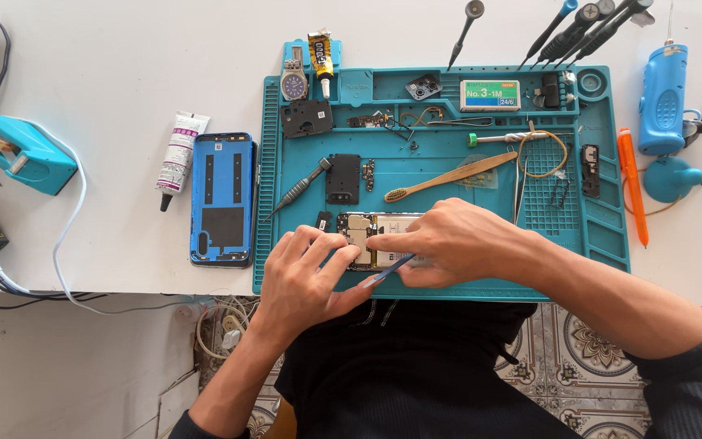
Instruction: The person works on a disassembled smartphone on a teal repair mat, using a toothbrush to brush the internal components and a spudger tool to pry and adjust parts around the battery. They reposition the phone body, lift small components with tweezers, and continue prying along the edge of the assembly.
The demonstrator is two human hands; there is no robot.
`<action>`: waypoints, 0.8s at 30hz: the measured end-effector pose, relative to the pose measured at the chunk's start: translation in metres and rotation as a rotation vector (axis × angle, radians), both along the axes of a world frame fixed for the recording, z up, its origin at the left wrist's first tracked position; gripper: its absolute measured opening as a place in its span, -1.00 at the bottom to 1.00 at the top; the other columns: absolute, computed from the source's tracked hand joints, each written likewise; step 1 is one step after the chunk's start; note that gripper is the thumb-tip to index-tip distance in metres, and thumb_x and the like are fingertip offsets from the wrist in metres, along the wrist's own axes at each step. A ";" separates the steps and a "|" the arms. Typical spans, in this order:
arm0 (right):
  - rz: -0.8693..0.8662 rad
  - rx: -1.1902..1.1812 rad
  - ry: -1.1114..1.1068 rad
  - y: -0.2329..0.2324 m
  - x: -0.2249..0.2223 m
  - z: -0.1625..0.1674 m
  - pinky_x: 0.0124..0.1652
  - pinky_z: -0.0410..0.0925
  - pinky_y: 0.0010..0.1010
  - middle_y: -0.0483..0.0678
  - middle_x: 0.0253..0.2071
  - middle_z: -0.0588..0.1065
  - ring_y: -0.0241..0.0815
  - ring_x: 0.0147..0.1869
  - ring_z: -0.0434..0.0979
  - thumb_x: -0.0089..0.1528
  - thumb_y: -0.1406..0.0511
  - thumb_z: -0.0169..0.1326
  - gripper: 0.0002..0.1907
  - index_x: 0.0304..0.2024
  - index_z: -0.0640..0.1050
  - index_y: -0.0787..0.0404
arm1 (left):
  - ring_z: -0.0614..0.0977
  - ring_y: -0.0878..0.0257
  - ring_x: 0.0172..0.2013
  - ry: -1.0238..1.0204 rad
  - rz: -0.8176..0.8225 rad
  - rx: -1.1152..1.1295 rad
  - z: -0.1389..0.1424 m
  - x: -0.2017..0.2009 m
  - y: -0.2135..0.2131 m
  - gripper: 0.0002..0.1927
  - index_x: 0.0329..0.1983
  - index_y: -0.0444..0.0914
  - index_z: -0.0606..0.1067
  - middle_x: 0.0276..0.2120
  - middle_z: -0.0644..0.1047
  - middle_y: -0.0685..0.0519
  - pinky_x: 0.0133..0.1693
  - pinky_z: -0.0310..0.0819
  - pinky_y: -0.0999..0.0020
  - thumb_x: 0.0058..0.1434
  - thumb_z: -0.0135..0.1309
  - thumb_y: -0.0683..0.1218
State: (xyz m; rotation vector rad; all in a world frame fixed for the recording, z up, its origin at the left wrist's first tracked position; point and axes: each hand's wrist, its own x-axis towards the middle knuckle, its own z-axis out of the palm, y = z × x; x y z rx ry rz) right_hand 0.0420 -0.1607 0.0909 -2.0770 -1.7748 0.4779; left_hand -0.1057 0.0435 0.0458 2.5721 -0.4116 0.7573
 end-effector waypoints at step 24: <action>-0.033 -0.080 -0.172 0.005 -0.010 -0.004 -0.73 0.15 -0.30 -0.13 -0.74 0.42 -0.16 -0.76 0.43 0.19 0.06 0.13 -0.67 -0.03 0.55 -0.04 | 0.55 0.18 -0.25 0.005 -0.009 -0.016 0.004 0.001 -0.002 -0.59 -0.27 -0.26 0.62 -0.29 0.57 0.08 -0.30 0.44 0.23 0.06 0.42 0.14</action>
